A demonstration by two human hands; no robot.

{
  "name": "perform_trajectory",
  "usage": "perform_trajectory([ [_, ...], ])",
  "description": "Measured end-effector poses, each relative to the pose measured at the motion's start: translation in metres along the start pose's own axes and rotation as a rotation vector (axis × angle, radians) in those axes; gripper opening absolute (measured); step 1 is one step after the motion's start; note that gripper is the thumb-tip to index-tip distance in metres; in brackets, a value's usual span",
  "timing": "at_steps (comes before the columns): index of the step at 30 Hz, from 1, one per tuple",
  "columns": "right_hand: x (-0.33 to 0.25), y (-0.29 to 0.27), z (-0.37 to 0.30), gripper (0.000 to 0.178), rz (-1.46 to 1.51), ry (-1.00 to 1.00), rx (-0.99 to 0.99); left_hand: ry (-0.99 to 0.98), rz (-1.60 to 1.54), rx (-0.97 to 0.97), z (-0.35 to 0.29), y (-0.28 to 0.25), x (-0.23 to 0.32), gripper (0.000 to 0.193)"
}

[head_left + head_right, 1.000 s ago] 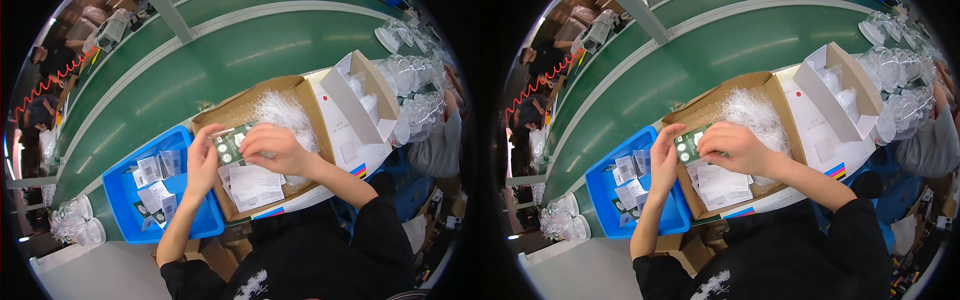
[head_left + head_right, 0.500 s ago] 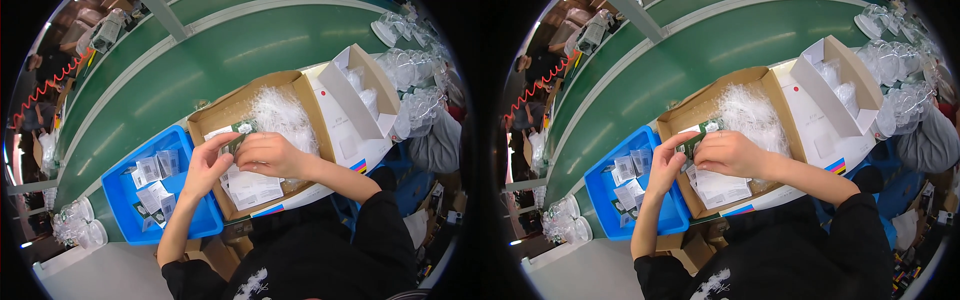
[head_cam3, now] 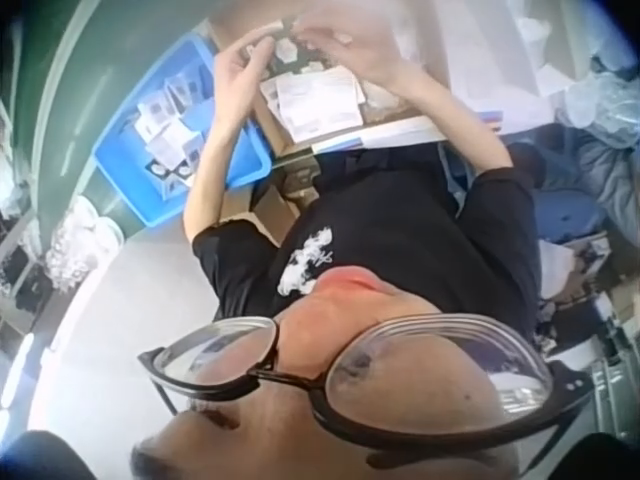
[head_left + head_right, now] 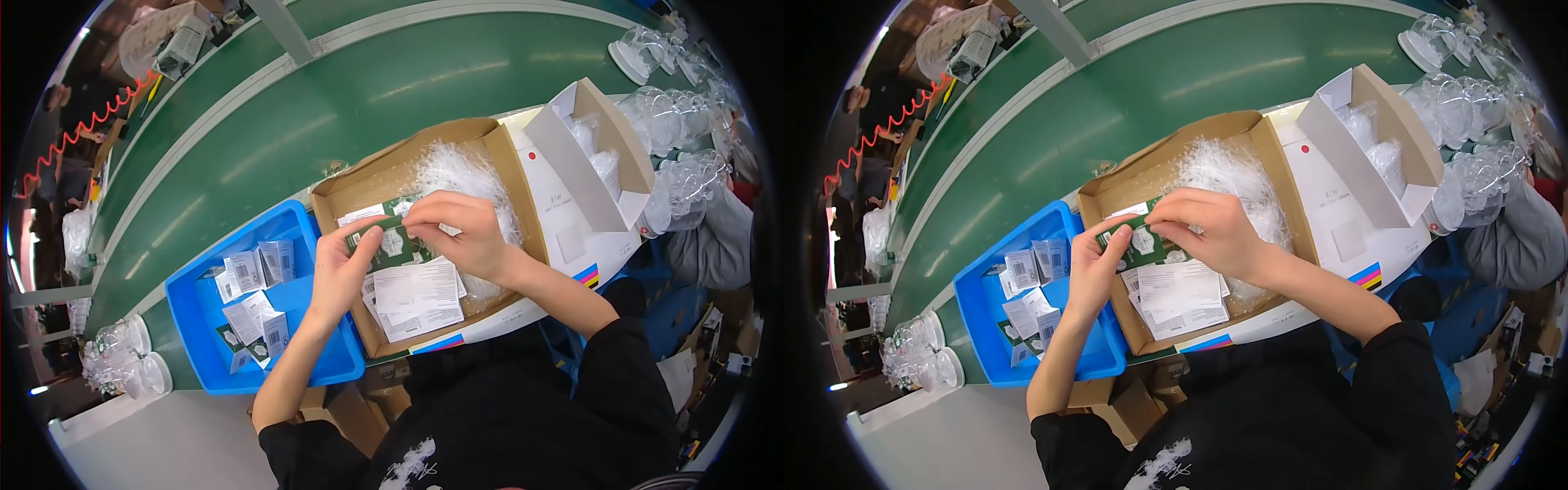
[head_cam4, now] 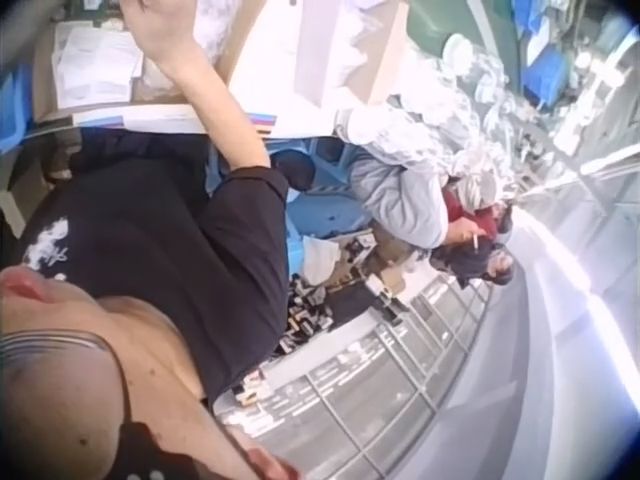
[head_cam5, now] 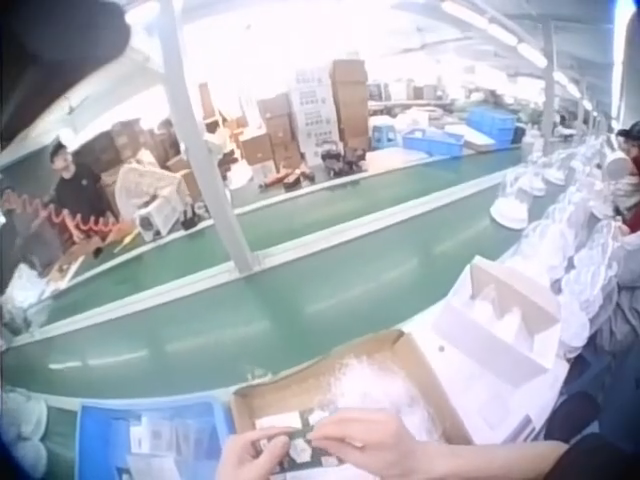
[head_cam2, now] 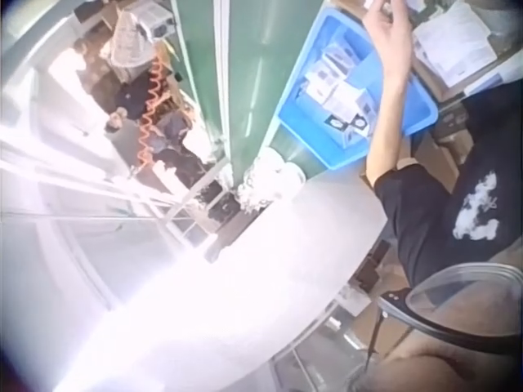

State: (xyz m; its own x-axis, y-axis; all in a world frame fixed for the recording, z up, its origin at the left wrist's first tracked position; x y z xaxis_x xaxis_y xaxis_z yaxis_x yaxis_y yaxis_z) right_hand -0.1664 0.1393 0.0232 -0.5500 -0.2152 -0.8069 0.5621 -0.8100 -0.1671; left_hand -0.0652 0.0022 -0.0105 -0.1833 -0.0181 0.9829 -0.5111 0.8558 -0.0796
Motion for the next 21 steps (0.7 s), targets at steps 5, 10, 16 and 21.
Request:
perform_trajectory([
  [5, 0.003, 0.001, 0.001, 0.016, -0.011, -0.007, 0.010, 0.034, 0.034, 0.003, -0.002, -0.002, 0.004, 0.025],
  [10, 0.003, -0.003, 0.001, 0.016, -0.065, 0.007, 0.043, 0.046, -0.004, 0.019, -0.002, -0.001, 0.005, 0.025],
  [16, 0.002, -0.003, 0.001, 0.015, -0.105, -0.082, 0.059, 0.021, 0.105, 0.042, -0.001, -0.006, 0.004, 0.024],
  [21, -0.003, -0.006, 0.000, 0.016, -0.129, -0.101, 0.055, 0.081, 0.075, 0.063, -0.002, -0.003, 0.007, 0.024],
])
Point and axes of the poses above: each hand's wrist, its own z-axis towards the middle knuckle, its own y-axis out of the palm, x = y × z, the point moved 7 cm from there along z, towards the middle knuckle, and after that the axes turned 10 degrees about x, right-handed, at the moved point
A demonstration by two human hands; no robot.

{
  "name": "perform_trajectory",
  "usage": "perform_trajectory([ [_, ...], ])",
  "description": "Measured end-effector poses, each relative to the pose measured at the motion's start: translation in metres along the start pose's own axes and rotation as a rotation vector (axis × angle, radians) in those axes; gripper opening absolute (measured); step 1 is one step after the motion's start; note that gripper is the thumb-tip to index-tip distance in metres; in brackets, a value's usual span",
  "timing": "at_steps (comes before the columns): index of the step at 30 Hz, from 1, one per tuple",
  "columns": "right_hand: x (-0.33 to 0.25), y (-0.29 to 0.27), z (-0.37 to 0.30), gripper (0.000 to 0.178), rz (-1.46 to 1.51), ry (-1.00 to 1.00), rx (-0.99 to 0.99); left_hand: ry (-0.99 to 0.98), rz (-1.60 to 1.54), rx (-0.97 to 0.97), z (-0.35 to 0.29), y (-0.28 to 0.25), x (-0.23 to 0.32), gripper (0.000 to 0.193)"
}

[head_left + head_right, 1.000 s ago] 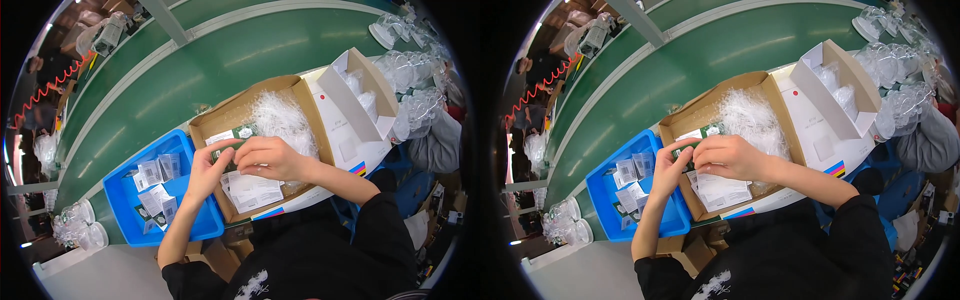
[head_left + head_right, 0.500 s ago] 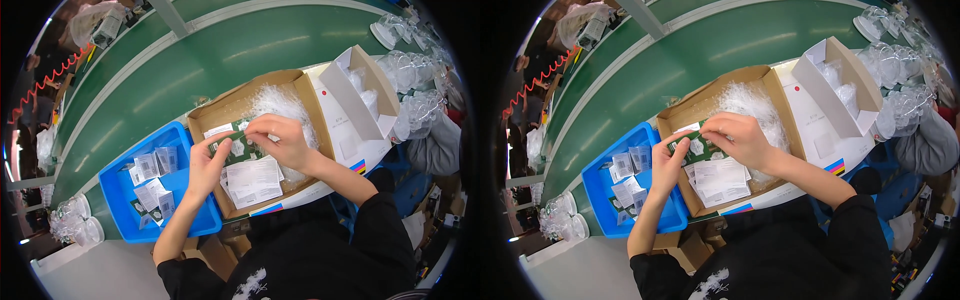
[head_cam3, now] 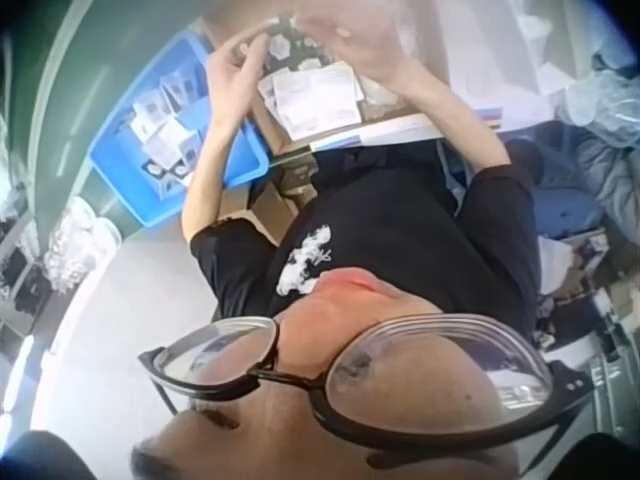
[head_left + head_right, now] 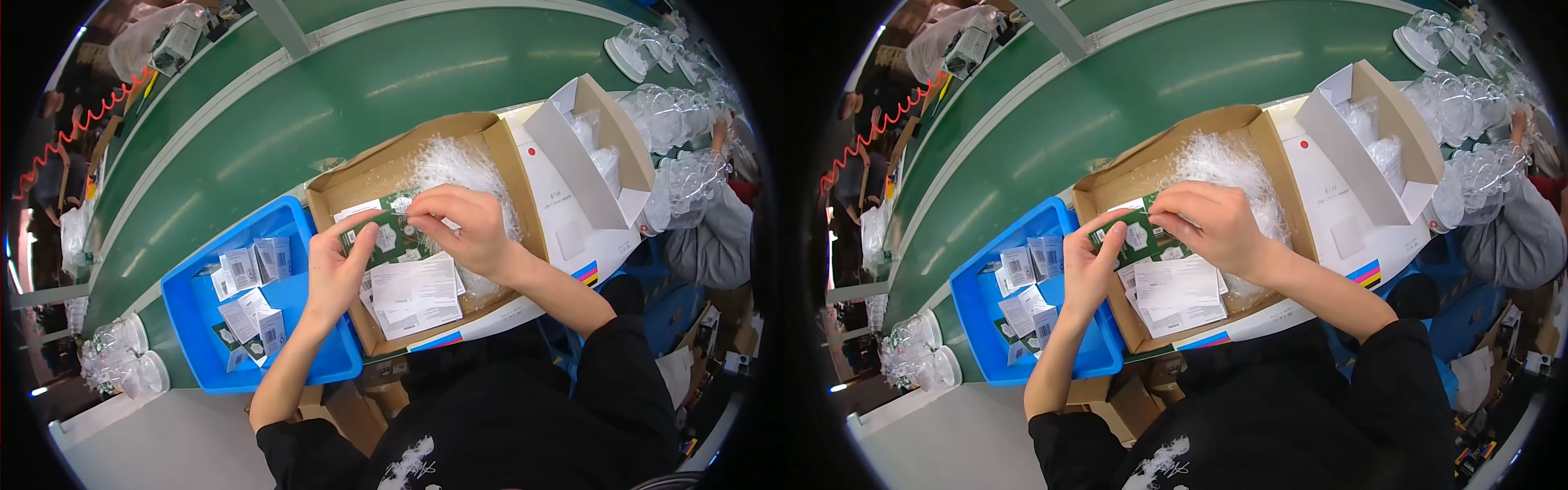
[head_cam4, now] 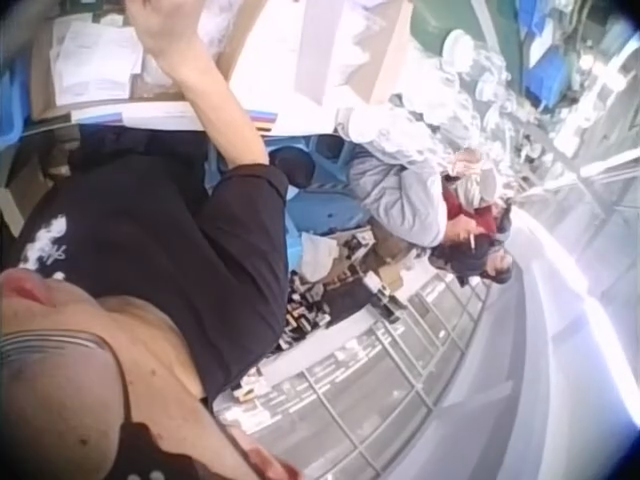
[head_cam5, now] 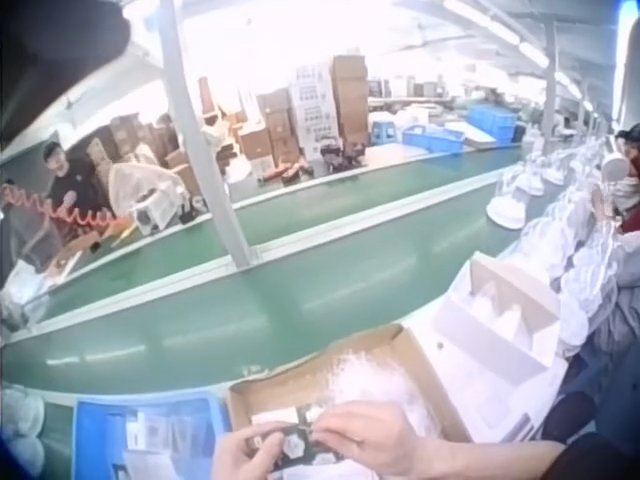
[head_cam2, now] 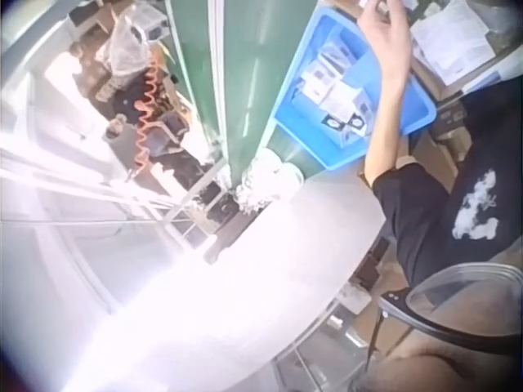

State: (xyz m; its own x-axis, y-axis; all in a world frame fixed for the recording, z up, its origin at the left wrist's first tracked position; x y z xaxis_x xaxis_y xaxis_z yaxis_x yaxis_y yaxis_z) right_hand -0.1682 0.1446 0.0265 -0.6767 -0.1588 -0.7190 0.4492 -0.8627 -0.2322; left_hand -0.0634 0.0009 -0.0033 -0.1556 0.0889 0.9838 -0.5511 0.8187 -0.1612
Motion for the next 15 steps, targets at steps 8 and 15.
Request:
perform_trajectory([
  [8, -0.001, 0.004, -0.001, 0.016, -0.017, -0.055, 0.012, -0.048, 0.118, -0.016, -0.001, -0.002, 0.002, 0.024],
  [15, -0.002, 0.002, -0.004, 0.016, -0.036, -0.131, -0.061, 0.157, 0.245, 0.028, -0.001, 0.005, 0.012, 0.022],
])
Point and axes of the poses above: each hand's wrist, its own z-axis towards the middle knuckle, its own y-axis out of the palm, x = y × z, the point moved 7 cm from there along z, towards the middle knuckle, and after that the axes turned 10 degrees about x, right-handed, at the moved point
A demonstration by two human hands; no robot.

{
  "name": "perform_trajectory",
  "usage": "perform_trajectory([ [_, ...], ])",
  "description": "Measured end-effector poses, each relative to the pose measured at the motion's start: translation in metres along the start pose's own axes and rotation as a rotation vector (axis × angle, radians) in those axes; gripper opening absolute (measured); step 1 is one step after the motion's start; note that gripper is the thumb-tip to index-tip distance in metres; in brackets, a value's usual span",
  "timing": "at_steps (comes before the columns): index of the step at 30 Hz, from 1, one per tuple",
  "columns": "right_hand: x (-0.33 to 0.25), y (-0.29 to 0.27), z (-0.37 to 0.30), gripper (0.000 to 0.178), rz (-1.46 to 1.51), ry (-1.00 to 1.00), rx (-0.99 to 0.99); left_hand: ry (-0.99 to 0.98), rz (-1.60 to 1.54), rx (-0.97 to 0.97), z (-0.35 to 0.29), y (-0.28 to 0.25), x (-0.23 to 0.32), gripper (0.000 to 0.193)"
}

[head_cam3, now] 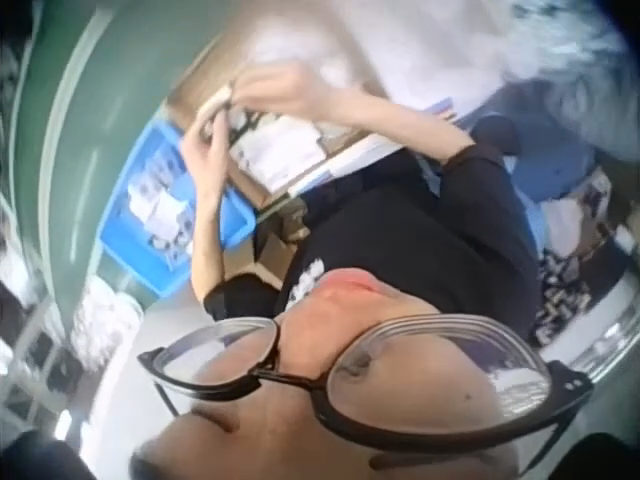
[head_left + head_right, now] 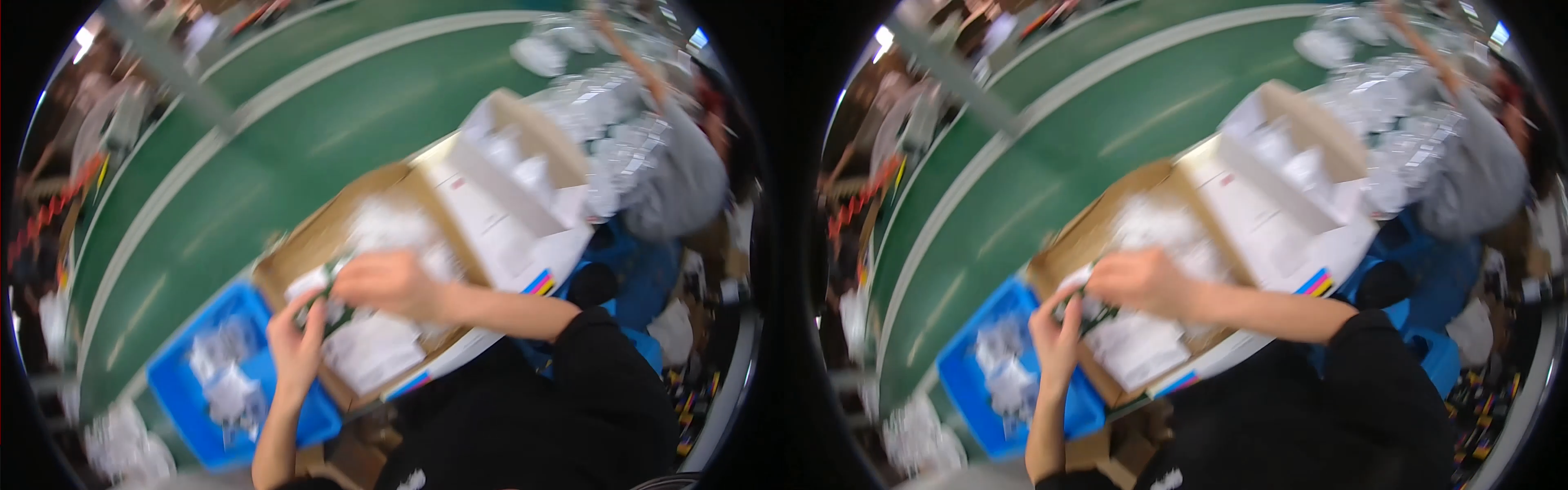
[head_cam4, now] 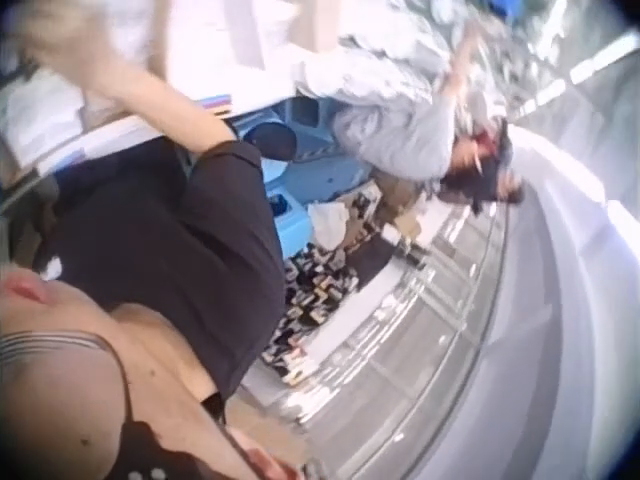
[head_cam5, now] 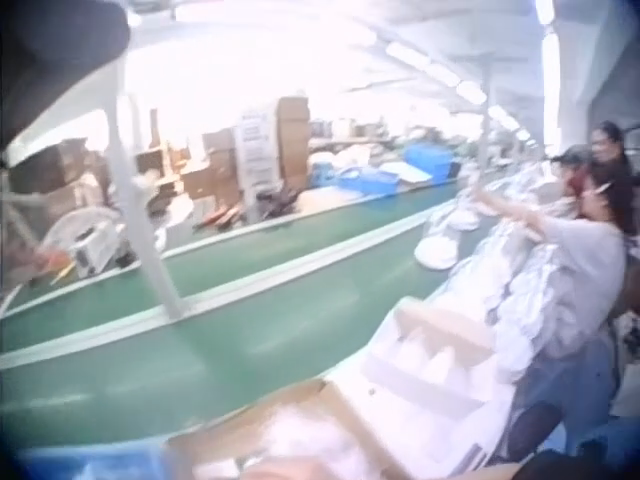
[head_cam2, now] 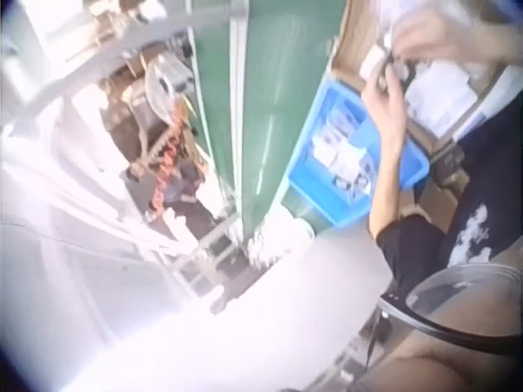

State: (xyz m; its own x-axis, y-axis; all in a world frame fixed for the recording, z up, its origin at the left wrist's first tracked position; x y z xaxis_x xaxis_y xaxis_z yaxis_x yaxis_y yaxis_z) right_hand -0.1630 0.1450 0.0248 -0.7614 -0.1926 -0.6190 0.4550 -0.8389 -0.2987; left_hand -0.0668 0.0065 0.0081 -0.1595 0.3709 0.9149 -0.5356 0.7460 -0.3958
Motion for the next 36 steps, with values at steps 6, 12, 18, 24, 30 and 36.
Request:
perform_trajectory([
  [6, -0.001, 0.010, 0.000, 0.007, 0.025, 0.059, 0.013, -0.045, -0.042, -0.005, -0.009, -0.006, -0.007, 0.022],
  [12, 0.002, 0.006, -0.003, 0.009, 0.042, 0.139, 0.002, -0.105, -0.091, -0.061, -0.006, -0.003, -0.053, 0.031],
  [18, 0.010, 0.003, 0.001, 0.009, 0.167, 0.197, 0.024, -0.752, -1.030, -0.101, -0.013, 0.017, -0.069, 0.051],
  [24, 0.001, 0.011, -0.003, 0.010, 0.260, 0.189, -0.042, -0.440, -0.591, -0.129, -0.007, 0.010, -0.071, 0.028],
  [30, -0.001, 0.010, -0.001, 0.011, 0.208, 0.127, -0.021, -0.051, -0.083, -0.188, -0.003, 0.001, -0.044, 0.019],
  [36, -0.006, 0.009, -0.001, 0.010, 0.218, 0.059, -0.021, -0.208, -0.384, -0.193, -0.008, 0.013, -0.025, 0.013],
])
Point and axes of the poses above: each hand's wrist, its own z-axis towards the middle knuckle, its own y-axis out of the palm, x = y × z, the point moved 7 cm from there along z, towards the middle knuckle, and after that the axes turned 10 degrees about x, right-handed, at the moved point
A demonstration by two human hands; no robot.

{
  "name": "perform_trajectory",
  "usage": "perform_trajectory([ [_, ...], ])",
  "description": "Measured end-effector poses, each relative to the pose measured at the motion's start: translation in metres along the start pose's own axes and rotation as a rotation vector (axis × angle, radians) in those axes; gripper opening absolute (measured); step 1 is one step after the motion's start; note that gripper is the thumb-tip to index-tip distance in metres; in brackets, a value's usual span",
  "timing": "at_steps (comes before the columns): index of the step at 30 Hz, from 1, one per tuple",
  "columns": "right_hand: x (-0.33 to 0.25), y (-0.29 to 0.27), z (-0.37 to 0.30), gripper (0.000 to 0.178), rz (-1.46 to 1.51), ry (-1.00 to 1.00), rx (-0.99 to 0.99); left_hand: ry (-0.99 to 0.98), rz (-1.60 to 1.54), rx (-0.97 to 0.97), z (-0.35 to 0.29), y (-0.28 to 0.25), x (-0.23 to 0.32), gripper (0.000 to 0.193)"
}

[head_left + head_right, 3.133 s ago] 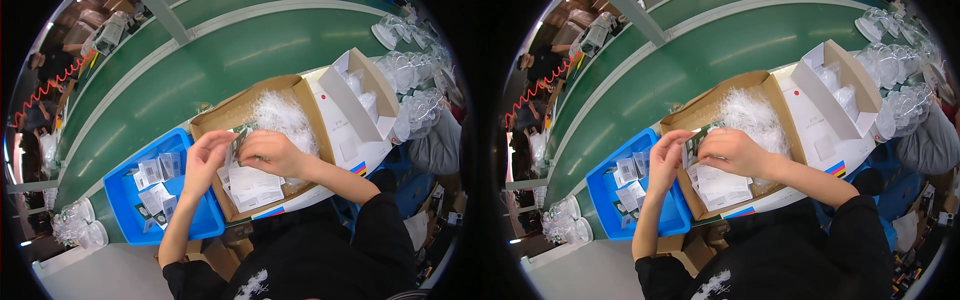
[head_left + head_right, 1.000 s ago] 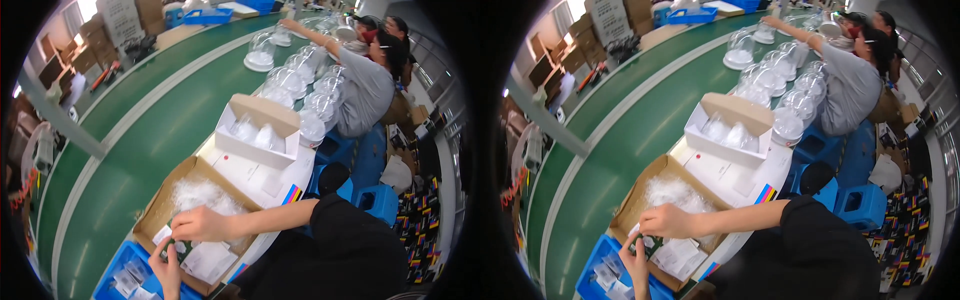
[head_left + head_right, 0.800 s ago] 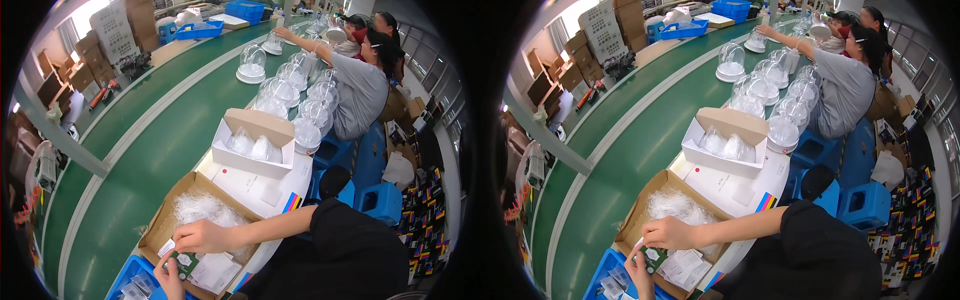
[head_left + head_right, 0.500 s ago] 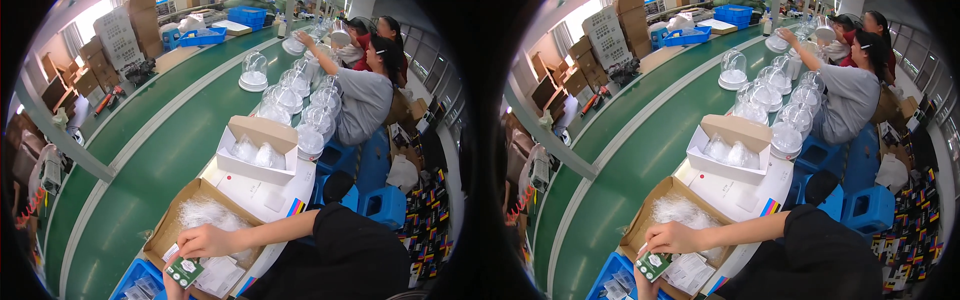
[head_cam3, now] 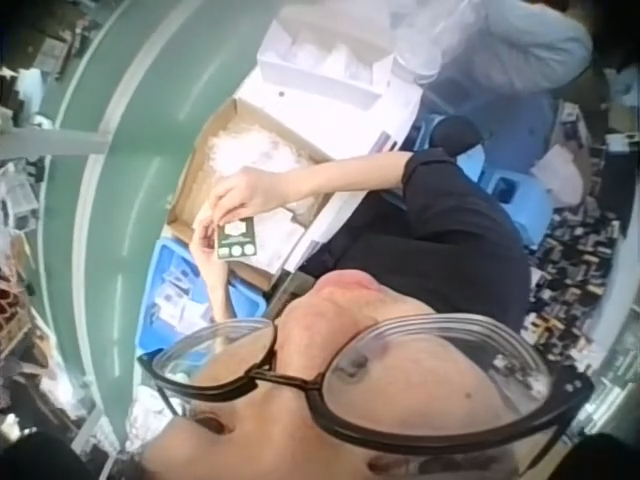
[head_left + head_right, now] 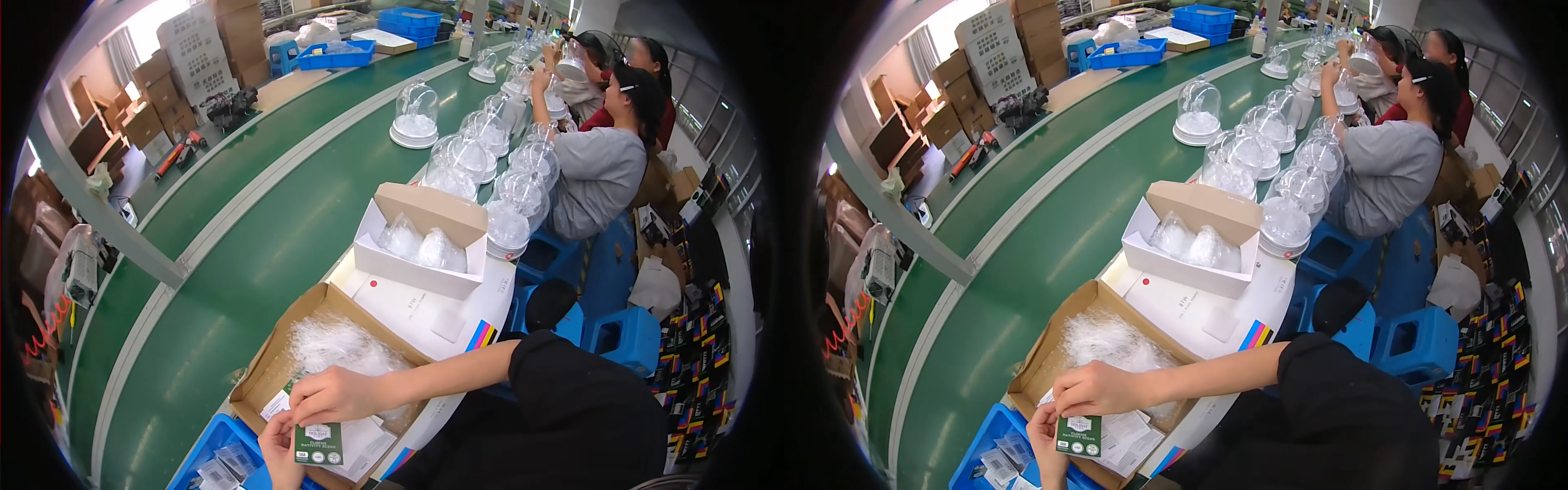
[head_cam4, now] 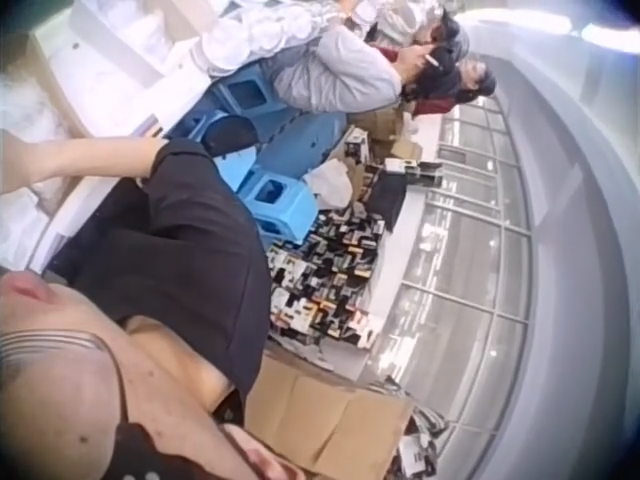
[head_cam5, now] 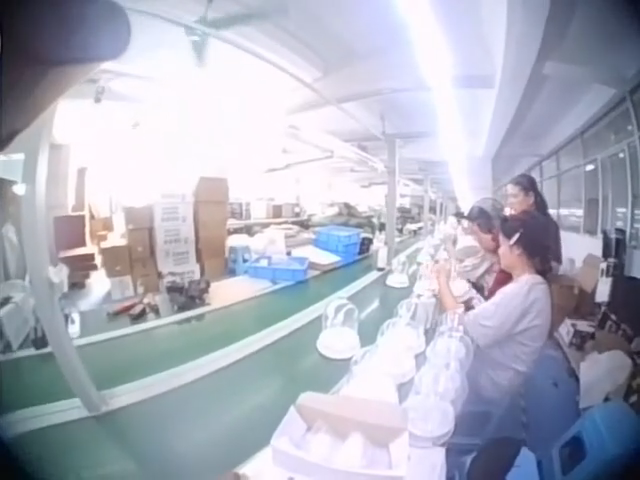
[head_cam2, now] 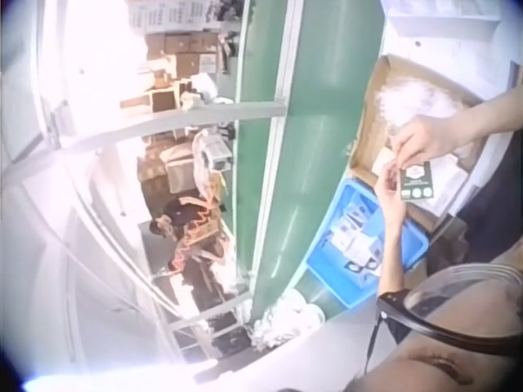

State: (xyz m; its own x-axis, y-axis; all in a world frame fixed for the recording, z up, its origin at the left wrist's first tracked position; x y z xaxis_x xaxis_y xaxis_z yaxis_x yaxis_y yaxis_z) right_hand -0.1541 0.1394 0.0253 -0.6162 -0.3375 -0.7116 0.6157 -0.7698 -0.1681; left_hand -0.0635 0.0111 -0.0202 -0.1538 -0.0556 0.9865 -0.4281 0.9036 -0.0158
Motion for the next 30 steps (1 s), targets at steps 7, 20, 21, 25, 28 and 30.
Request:
perform_trajectory([
  [7, 0.010, 0.000, -0.002, 0.011, -0.103, 0.020, -0.014, -0.059, 0.153, 0.005, 0.005, -0.011, -0.007, 0.011],
  [20, 0.004, -0.003, -0.007, 0.014, 0.299, 0.168, 0.072, 0.065, 0.066, -0.102, 0.002, -0.004, -0.009, 0.003],
  [21, 0.004, -0.001, -0.006, 0.014, 0.299, 0.164, 0.067, 0.065, 0.065, -0.108, 0.004, -0.005, -0.009, 0.004],
  [25, 0.013, 0.012, -0.015, 0.012, 0.393, 0.294, -0.026, -0.073, -0.141, 0.028, 0.006, -0.018, -0.017, 0.006],
  [28, 0.006, 0.016, -0.011, 0.010, 0.338, 0.283, -0.092, -0.002, -0.215, 0.084, 0.008, -0.025, -0.017, 0.008],
  [30, 0.001, 0.016, -0.010, 0.009, 0.307, 0.298, -0.115, 0.024, -0.222, 0.083, 0.003, -0.016, -0.004, 0.007],
])
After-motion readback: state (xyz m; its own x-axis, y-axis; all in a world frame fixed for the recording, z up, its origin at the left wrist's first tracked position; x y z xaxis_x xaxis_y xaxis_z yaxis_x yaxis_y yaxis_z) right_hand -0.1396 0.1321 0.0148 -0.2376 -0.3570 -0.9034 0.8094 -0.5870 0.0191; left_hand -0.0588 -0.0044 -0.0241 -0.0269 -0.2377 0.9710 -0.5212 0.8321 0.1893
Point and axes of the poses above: each hand's wrist, its own z-axis towards the middle knuckle, its own y-axis out of the palm, x = y × z, the point moved 7 cm from there along z, towards the middle knuckle, and after that the axes turned 10 degrees about x, right-handed, at the moved point
